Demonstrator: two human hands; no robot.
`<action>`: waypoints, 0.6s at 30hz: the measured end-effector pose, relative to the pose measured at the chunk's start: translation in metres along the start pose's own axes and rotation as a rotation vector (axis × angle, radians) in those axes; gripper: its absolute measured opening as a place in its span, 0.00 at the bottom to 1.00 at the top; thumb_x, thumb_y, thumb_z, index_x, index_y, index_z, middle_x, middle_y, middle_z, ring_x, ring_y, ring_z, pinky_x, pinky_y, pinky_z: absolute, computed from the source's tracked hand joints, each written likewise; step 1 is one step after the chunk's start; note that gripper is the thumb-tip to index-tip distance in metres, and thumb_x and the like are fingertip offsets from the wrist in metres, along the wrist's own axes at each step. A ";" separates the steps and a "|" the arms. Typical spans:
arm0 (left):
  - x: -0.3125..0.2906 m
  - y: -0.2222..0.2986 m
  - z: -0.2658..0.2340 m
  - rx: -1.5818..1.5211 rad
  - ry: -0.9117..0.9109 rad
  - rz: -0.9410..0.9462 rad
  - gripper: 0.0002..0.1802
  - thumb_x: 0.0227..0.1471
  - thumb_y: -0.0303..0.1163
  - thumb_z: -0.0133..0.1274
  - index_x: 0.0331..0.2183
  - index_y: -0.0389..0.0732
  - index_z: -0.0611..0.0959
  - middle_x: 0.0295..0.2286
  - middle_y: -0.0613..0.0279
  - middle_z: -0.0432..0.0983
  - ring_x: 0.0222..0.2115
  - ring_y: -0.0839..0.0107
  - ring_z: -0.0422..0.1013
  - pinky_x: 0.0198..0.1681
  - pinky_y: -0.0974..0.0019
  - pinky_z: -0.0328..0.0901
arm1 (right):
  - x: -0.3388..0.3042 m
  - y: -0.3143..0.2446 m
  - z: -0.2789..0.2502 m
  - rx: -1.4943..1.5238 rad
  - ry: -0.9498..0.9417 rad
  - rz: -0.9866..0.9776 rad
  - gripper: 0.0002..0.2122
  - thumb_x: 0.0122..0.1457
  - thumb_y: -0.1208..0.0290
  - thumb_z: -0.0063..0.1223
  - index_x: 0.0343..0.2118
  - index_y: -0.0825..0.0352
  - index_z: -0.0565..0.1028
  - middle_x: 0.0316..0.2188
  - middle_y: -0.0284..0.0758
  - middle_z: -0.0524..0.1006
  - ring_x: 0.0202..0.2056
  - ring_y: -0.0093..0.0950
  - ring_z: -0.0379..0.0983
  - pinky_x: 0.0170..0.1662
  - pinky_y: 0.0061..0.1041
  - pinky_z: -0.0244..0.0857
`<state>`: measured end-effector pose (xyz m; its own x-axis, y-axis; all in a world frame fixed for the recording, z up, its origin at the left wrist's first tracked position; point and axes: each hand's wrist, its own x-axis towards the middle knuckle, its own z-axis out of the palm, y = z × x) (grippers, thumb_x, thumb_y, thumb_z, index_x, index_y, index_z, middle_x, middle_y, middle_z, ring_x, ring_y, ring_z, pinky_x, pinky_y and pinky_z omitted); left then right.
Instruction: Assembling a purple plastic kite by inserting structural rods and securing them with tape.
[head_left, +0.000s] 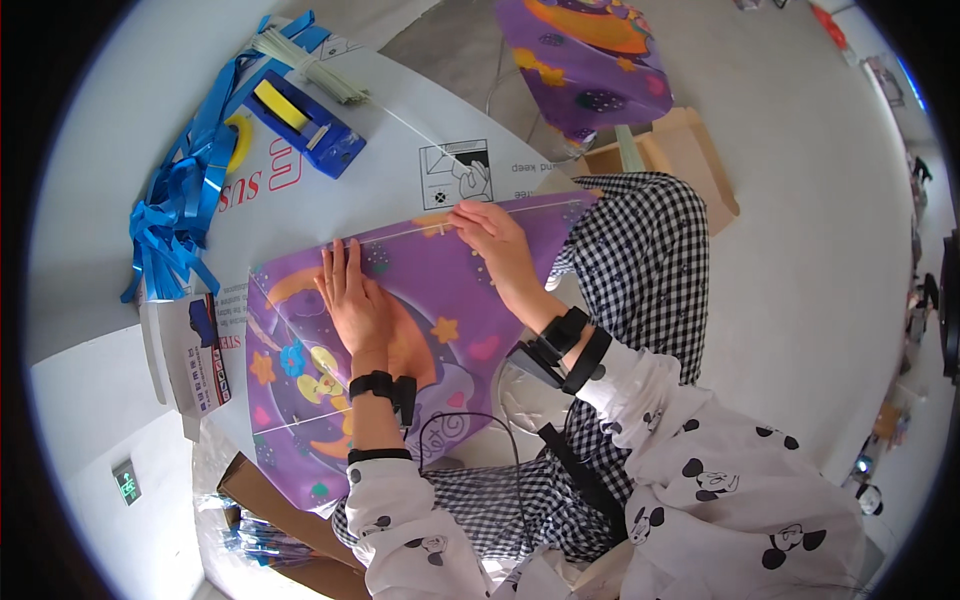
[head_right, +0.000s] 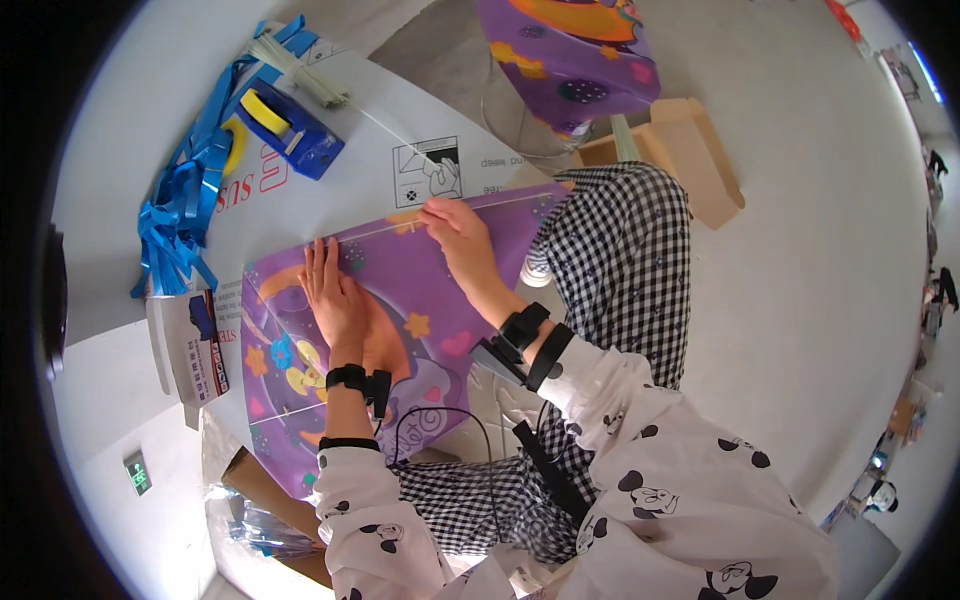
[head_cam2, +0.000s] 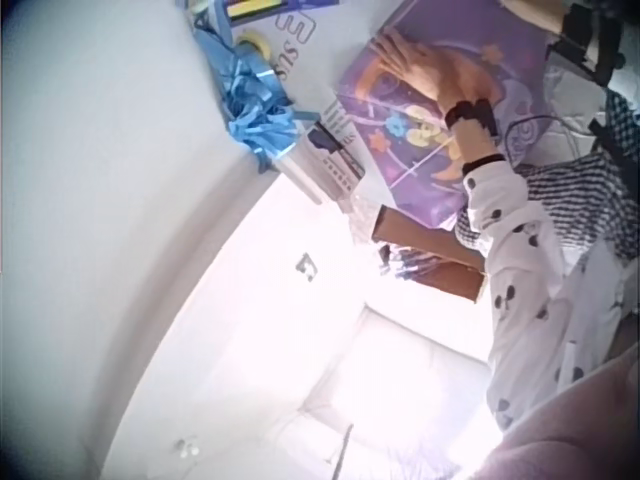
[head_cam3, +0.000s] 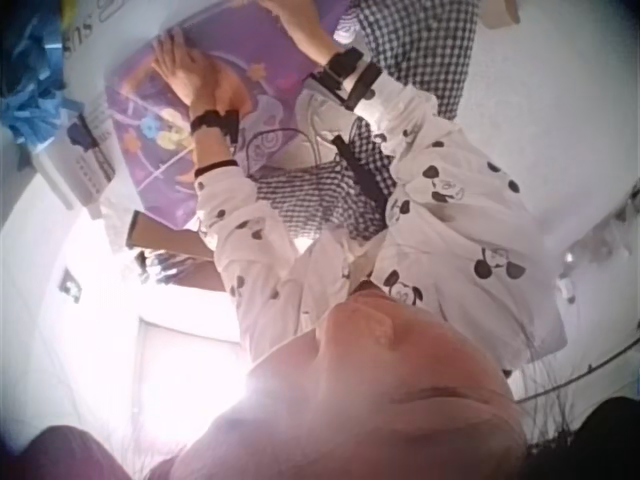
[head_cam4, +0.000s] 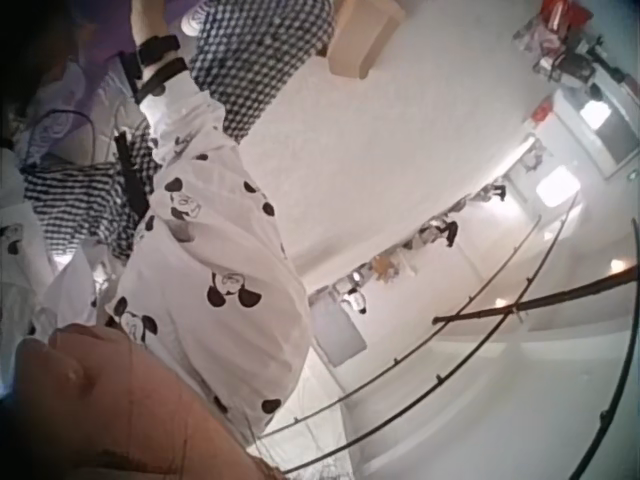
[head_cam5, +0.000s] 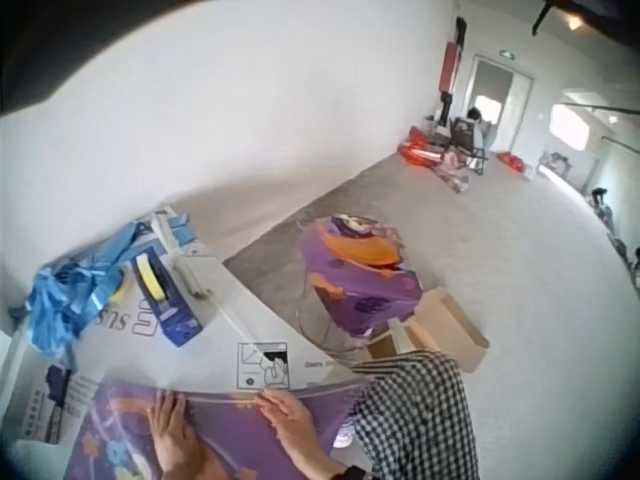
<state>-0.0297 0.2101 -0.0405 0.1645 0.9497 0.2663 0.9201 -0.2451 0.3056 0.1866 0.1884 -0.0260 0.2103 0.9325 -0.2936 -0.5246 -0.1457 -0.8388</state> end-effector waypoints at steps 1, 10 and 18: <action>-0.002 -0.001 -0.001 0.004 -0.002 -0.003 0.27 0.51 0.22 0.41 0.54 0.45 0.72 0.58 0.59 0.62 0.61 0.59 0.54 0.64 0.47 0.44 | -0.002 -0.002 -0.006 -0.020 0.005 -0.020 0.14 0.61 0.78 0.47 0.50 0.73 0.67 0.49 0.41 0.72 0.52 0.30 0.69 0.56 0.26 0.62; 0.002 -0.001 0.000 -0.017 -0.013 0.005 0.26 0.53 0.24 0.40 0.55 0.46 0.71 0.58 0.59 0.61 0.62 0.60 0.53 0.64 0.49 0.44 | -0.012 -0.053 -0.113 0.056 0.418 -0.186 0.14 0.61 0.80 0.44 0.50 0.73 0.68 0.48 0.43 0.72 0.52 0.34 0.69 0.58 0.27 0.60; 0.000 0.000 -0.002 0.044 -0.025 -0.020 0.26 0.56 0.28 0.41 0.57 0.48 0.69 0.59 0.59 0.58 0.62 0.60 0.51 0.65 0.51 0.43 | -0.025 -0.047 -0.056 -1.024 0.010 -0.585 0.17 0.58 0.80 0.44 0.52 0.69 0.68 0.53 0.43 0.68 0.56 0.37 0.64 0.60 0.33 0.56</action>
<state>-0.0304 0.2097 -0.0383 0.1542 0.9591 0.2374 0.9380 -0.2176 0.2699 0.2526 0.1531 -0.0047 0.2085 0.9434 0.2580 0.5593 0.1014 -0.8227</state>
